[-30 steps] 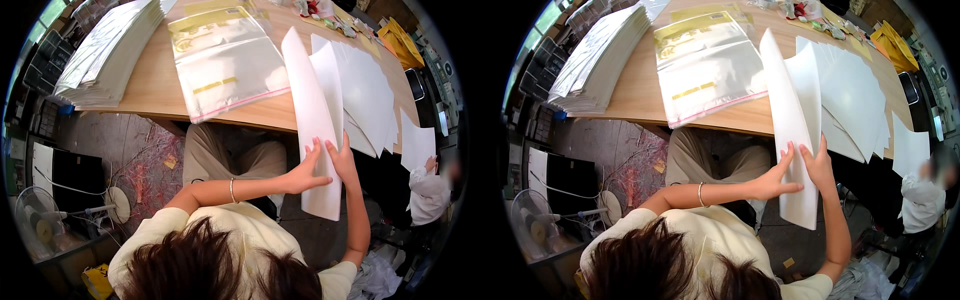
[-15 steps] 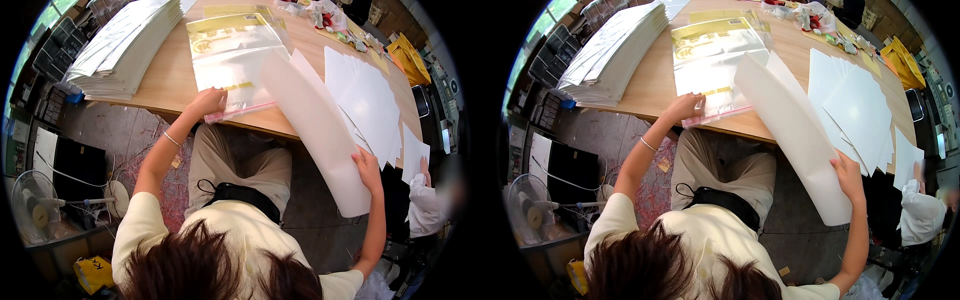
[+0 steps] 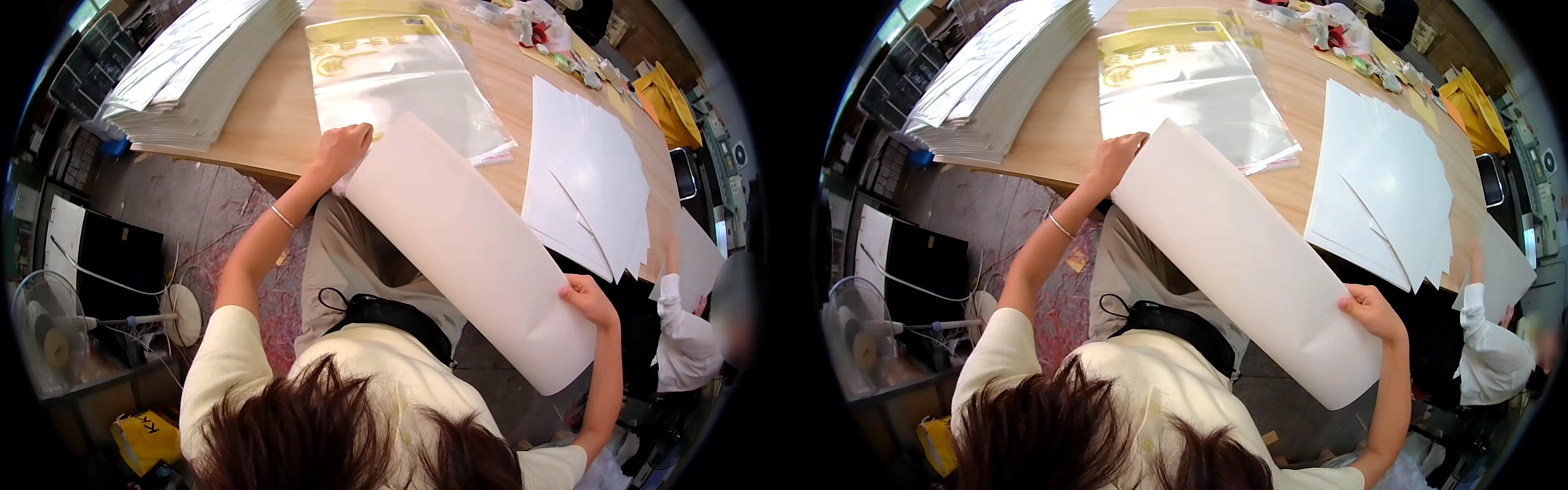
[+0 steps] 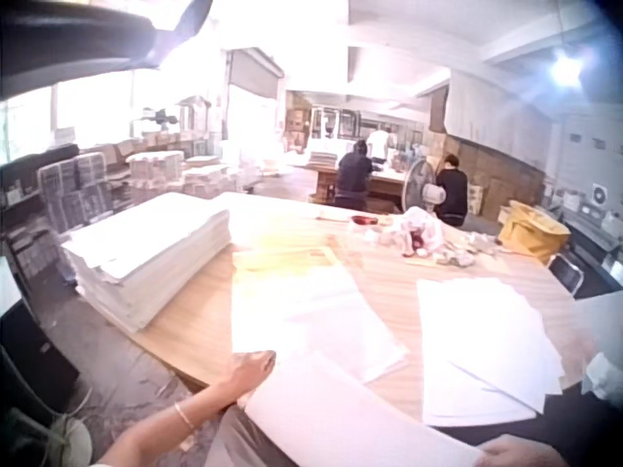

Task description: The person sits on the floor at a table and repeatedly picks up white sheets of paper, inserts them into clear plastic sleeves, and stacks the finished items. The person handles the paper and sleeves by hand, working through a pile of loose sheets.

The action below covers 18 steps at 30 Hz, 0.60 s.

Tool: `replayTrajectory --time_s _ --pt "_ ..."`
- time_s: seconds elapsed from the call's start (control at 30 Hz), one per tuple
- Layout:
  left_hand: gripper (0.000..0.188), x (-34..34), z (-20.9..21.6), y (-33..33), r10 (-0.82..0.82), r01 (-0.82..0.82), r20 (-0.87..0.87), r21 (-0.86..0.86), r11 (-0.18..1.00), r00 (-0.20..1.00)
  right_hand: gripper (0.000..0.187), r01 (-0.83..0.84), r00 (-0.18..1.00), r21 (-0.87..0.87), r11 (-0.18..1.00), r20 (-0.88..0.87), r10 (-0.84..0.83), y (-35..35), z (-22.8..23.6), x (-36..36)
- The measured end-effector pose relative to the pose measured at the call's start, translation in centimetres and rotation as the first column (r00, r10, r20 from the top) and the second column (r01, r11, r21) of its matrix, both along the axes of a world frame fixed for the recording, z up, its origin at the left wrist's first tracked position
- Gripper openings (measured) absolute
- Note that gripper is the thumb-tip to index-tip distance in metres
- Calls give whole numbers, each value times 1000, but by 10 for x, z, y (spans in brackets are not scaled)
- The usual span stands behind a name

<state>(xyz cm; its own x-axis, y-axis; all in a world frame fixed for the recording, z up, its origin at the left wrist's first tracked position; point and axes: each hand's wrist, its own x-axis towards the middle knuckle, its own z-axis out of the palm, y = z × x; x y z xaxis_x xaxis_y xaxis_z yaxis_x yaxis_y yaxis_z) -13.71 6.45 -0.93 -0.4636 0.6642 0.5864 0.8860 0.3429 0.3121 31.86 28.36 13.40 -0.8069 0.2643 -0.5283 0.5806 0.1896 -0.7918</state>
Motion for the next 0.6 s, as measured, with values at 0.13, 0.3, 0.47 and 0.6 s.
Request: replayTrajectory --time_s 0.13,0.3,0.47,0.6 --pt "13 -1 12 -3 26 -27 11 148 989 1000 42 -22 1000 -96 995 1 22 10 -21 -13" --pt "11 -1 32 0 -42 41 2 212 976 999 41 23 999 -101 995 -28 -26 12 -32 -24" --pt "12 5 39 -2 -62 63 -6 135 989 998 38 170 983 5 985 -73 -169 14 -27 -26" --pt "12 3 41 5 -37 32 25 195 980 999 38 161 980 319 934 -162 -114 0 -15 -37"
